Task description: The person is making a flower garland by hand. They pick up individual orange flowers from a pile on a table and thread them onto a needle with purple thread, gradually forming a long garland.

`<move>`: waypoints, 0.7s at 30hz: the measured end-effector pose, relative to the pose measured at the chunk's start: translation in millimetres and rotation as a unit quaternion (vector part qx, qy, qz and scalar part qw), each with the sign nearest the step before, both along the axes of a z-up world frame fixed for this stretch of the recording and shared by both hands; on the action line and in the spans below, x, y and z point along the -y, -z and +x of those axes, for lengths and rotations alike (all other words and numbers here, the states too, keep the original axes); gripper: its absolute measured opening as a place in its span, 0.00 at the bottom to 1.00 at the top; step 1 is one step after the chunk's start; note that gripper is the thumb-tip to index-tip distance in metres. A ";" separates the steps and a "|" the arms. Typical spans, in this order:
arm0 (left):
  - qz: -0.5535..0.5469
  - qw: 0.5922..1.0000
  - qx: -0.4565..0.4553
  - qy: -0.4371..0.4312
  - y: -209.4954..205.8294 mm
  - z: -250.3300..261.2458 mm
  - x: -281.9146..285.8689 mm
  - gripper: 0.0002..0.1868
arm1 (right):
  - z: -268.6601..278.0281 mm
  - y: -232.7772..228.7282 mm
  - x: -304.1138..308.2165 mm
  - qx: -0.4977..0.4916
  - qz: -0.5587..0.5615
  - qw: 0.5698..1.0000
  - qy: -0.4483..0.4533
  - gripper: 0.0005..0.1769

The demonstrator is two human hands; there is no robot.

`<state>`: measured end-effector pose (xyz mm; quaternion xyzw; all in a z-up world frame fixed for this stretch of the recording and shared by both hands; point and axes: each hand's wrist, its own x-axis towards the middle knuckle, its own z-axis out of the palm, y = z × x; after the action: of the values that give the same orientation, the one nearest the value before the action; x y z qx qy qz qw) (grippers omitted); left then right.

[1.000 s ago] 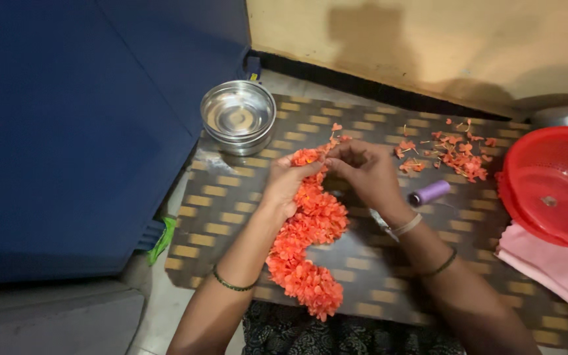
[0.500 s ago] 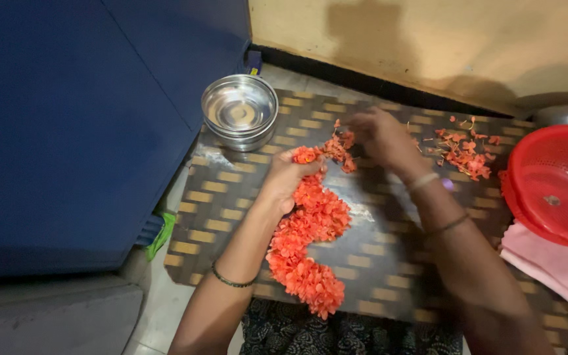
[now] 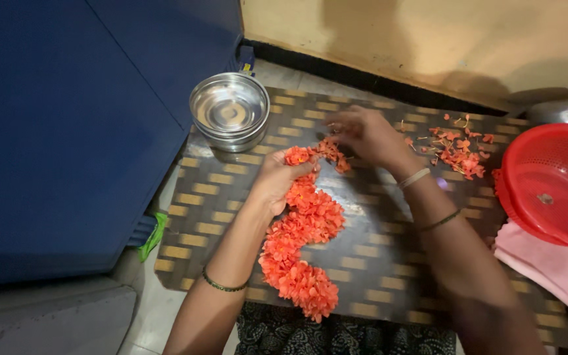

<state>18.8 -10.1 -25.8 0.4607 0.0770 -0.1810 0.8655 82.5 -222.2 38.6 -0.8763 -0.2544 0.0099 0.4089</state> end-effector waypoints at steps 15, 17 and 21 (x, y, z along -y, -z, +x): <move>-0.023 0.997 -0.017 -0.076 2.1 -1.0 6.4 0.06 | -74.1 -0.5 -49.1 -0.155 0.347 0.912 0.152 0.07; -0.026 0.996 -0.002 -0.084 3.3 -2.0 8.3 0.07 | -77.5 3.9 -55.3 -0.139 0.348 0.916 0.144 0.07; -0.019 0.995 0.017 -0.098 4.0 -2.3 9.4 0.08 | -80.9 8.8 -59.6 -0.021 0.286 0.950 0.126 0.06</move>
<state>16.5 -19.5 -29.9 0.4371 0.1031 -0.0890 0.8890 1.6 -162.6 29.8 -0.7470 -0.1257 -0.0963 0.6457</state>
